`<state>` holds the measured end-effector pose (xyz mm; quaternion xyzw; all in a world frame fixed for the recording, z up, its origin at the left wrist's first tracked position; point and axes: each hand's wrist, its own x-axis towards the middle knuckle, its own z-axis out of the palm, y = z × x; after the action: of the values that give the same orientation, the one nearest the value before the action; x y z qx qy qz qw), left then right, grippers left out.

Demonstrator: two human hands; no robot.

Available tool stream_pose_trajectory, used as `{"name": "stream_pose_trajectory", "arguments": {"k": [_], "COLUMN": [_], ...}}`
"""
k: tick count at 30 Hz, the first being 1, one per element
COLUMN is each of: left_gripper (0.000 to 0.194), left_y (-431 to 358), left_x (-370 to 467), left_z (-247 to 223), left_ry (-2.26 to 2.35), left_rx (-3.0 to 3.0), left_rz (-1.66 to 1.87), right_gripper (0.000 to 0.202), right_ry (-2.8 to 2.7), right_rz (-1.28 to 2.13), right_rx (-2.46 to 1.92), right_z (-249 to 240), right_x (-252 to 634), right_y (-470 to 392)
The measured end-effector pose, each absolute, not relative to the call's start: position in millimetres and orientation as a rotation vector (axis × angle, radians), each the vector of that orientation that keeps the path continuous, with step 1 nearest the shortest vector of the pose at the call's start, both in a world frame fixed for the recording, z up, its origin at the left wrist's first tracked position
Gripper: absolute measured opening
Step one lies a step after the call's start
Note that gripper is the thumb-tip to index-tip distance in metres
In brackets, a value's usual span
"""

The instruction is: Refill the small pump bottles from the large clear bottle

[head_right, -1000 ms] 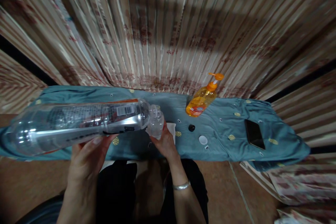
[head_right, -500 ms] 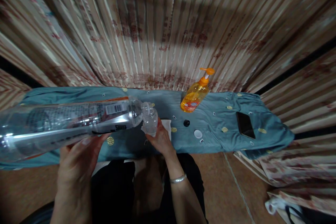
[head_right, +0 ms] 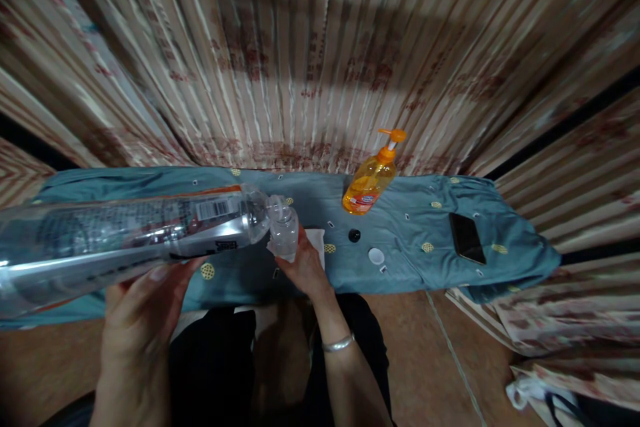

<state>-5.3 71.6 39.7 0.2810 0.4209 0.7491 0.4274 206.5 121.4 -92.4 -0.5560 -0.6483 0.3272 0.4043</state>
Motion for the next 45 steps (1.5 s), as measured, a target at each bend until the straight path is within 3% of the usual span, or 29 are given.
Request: {"name": "stream_pose_trajectory", "arguments": {"k": [5,16,28,40,45], "left_gripper": [0.070,0.093,0.088,0.070,0.078], "left_y": [70.8,71.7,72.2,70.9,71.0], "left_x": [-2.4,-1.1,-2.5,-3.0,-3.4], "left_z": [42.5,48.1,44.6,43.0,43.1], "left_ry": [1.036,1.050,1.055,1.038,1.017], "left_rx": [0.674,0.698,0.684,0.728,0.721], "left_rz": [1.887,1.891,1.883,1.872,1.876], "right_gripper": [0.079,0.082,0.078,0.074,0.077], "right_ry": [-1.643,-1.634,-1.638,-1.632,-1.642], "right_rz": [0.812,0.821,0.809,0.830,0.816], "right_rx": [-1.400,-1.429,-1.390,-1.406,-1.401], "right_z": [-92.6,-93.2,-94.7,-95.1,-94.8], "right_x": [206.3,207.0,206.1,207.2,206.5], "right_y": [122.2,122.5,122.8,122.1,122.0]}}
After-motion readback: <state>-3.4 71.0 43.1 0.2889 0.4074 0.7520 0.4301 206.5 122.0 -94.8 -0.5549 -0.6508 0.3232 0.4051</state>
